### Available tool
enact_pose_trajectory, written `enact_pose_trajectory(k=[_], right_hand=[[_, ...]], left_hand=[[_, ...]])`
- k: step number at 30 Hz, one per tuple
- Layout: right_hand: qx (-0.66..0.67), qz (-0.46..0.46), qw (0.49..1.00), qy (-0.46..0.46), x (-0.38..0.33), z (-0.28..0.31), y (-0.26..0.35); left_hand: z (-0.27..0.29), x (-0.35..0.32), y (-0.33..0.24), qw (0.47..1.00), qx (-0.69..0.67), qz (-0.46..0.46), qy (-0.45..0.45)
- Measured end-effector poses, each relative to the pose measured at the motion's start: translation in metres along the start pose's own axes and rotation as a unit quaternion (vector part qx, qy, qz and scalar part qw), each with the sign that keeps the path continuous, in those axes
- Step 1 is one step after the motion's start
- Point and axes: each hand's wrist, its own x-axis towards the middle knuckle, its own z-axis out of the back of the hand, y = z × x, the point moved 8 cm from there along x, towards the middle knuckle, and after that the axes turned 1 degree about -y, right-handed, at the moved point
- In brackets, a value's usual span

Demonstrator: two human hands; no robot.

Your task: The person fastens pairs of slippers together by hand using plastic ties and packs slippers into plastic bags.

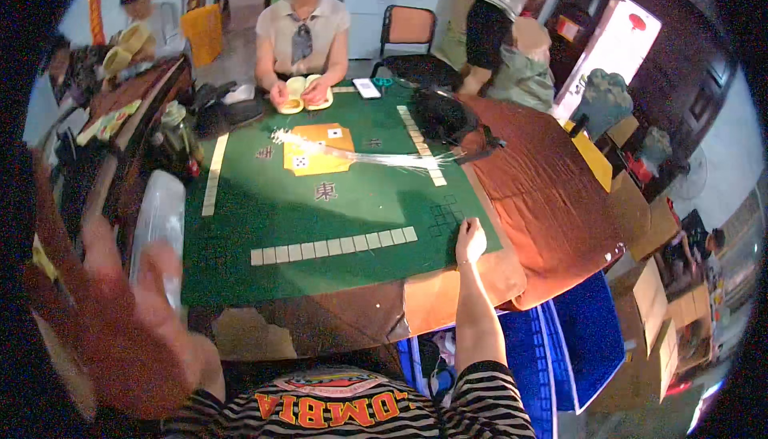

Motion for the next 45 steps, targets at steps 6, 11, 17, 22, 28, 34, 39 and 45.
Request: enact_pose_trajectory(k=[6, 11, 17, 22, 28, 34, 39, 45], right_hand=[[0.033, 0.023, 0.998, 0.047, 0.000, -0.032, 0.020], [0.040, 0.017, 0.999, 0.007, -0.001, -0.023, 0.009], [0.106, 0.032, 0.994, 0.002, 0.000, -0.021, 0.021], [0.036, 0.022, 0.999, 0.011, 0.002, -0.019, 0.017], [0.022, 0.031, 0.999, 0.013, 0.004, -0.026, 0.010], [0.022, 0.014, 0.999, 0.037, 0.000, -0.030, 0.006], [0.011, 0.030, 0.999, 0.014, 0.002, -0.020, -0.003], [0.000, 0.011, 0.999, 0.051, 0.002, -0.030, 0.009]], left_hand=[[-0.013, -0.039, -0.041, 0.999, 0.040, 0.004, -0.015], [-0.019, -0.040, -0.020, 0.998, 0.033, 0.023, -0.045], [-0.013, -0.027, -0.010, 0.996, 0.074, 0.030, -0.030], [-0.017, -0.028, -0.004, 0.991, 0.095, 0.059, -0.076], [-0.014, -0.029, -0.009, 0.986, 0.122, 0.067, -0.096], [-0.020, -0.022, 0.006, 0.981, 0.155, 0.059, -0.101], [-0.040, -0.043, -0.002, 0.976, 0.183, 0.061, -0.104], [-0.006, -0.016, -0.007, 0.973, 0.193, 0.047, -0.115]])
